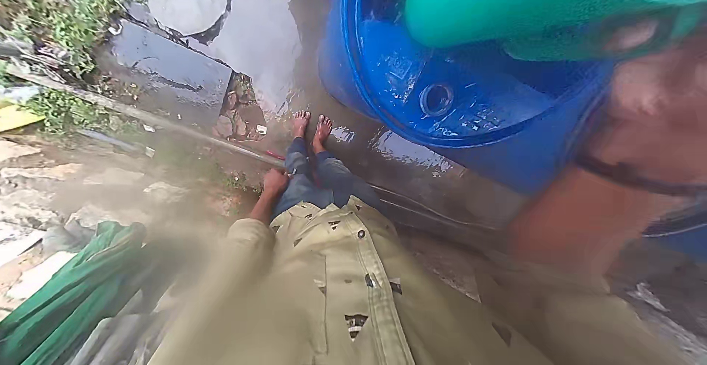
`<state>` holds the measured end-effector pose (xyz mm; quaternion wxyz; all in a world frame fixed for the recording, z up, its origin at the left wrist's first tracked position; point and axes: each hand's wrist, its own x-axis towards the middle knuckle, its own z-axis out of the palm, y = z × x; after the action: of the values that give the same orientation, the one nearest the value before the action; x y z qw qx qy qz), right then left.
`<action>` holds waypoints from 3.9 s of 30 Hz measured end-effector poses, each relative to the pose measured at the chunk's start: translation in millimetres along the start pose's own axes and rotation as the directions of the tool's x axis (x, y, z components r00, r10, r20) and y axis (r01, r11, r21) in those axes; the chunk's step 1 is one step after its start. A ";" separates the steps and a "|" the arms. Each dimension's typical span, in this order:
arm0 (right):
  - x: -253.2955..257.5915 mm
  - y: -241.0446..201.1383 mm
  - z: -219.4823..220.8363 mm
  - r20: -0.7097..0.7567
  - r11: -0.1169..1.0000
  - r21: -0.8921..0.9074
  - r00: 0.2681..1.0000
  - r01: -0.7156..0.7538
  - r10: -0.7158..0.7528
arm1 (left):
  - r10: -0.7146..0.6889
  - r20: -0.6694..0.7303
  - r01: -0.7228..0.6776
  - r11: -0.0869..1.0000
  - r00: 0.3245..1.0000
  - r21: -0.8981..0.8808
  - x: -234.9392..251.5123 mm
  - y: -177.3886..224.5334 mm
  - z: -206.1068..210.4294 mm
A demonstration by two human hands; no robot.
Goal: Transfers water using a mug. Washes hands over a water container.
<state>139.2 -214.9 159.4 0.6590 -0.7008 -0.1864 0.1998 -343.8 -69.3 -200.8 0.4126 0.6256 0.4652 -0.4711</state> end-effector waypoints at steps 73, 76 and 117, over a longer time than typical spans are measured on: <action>-209.5 657.4 135.9 0.157 0.094 -0.911 0.127 0.401 0.979 | 0.441 0.019 -0.429 0.882 0.897 -0.194 -70.7 -58.4 58.9; -217.2 658.5 138.7 0.182 0.122 -0.906 0.112 0.406 0.977 | 0.432 0.038 -0.418 0.889 0.901 -0.187 -67.0 -60.2 53.2; -226.0 658.5 130.4 0.039 0.017 -0.992 0.171 0.128 0.985 | 0.437 0.055 -0.428 0.895 0.898 -0.122 -49.4 -49.6 49.4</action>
<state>-123.0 -263.5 -496.8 -0.2309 -0.7129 -0.2426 0.6161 -408.2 -114.8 -167.2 0.5583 0.6708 0.3220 -0.3669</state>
